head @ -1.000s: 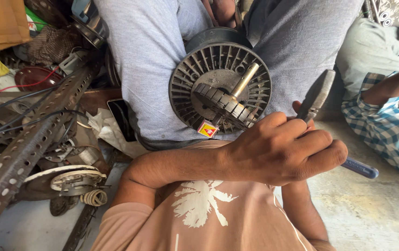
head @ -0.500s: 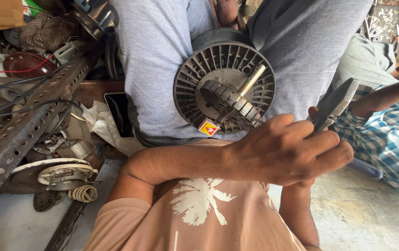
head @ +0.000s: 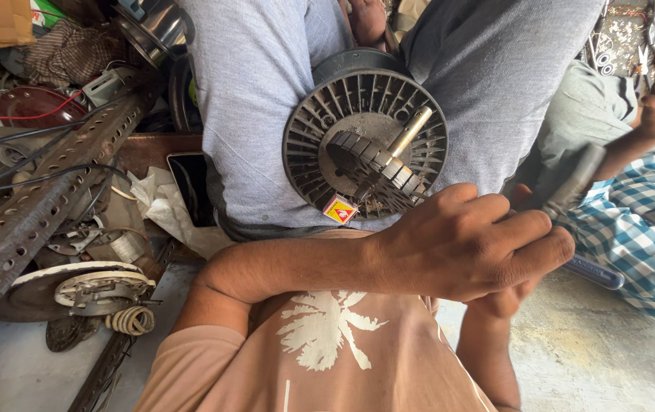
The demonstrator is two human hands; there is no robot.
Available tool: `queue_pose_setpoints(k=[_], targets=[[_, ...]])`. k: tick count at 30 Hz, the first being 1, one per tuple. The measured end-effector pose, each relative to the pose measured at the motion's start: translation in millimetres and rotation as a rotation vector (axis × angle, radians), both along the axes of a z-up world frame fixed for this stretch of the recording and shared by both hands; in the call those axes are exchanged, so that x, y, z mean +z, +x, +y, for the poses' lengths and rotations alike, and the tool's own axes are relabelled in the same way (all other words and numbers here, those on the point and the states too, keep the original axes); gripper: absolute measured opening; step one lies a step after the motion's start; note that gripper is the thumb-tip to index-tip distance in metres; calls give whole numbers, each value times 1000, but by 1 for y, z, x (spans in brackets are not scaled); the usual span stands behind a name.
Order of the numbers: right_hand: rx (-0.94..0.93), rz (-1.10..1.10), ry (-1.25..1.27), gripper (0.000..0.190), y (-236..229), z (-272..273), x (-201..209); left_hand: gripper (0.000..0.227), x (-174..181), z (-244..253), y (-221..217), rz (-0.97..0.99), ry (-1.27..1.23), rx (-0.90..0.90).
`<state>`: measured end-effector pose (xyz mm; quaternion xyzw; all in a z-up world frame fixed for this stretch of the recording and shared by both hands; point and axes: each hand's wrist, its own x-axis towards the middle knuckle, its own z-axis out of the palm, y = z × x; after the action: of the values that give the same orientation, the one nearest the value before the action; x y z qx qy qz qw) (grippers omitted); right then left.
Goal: The person is repairing an electric motor rotor by hand. They use pliers to hold the rotor steady and a screwdriver to pry and adjust the copper windings. The person also uses a hammer to tap the rotor components into place.
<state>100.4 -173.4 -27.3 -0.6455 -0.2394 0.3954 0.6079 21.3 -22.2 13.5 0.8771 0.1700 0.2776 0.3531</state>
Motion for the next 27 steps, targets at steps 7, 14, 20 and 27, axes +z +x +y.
queue_pose_setpoints(k=[7, 14, 20, 27], targets=[[-213, -146, 54, 98, 34, -52, 25, 17, 2, 0, -2, 30, 16, -5], [93, -425, -76, 89, 88, -93, 29, 19, 5, 3, -5, 49, 35, 12], [137, -403, 78, 99, 84, -94, 23, 19, 5, 5, -7, 60, 38, 7], [130, -331, 65, 87, 87, -60, 50, 20, 5, 6, -9, 33, -5, 9]])
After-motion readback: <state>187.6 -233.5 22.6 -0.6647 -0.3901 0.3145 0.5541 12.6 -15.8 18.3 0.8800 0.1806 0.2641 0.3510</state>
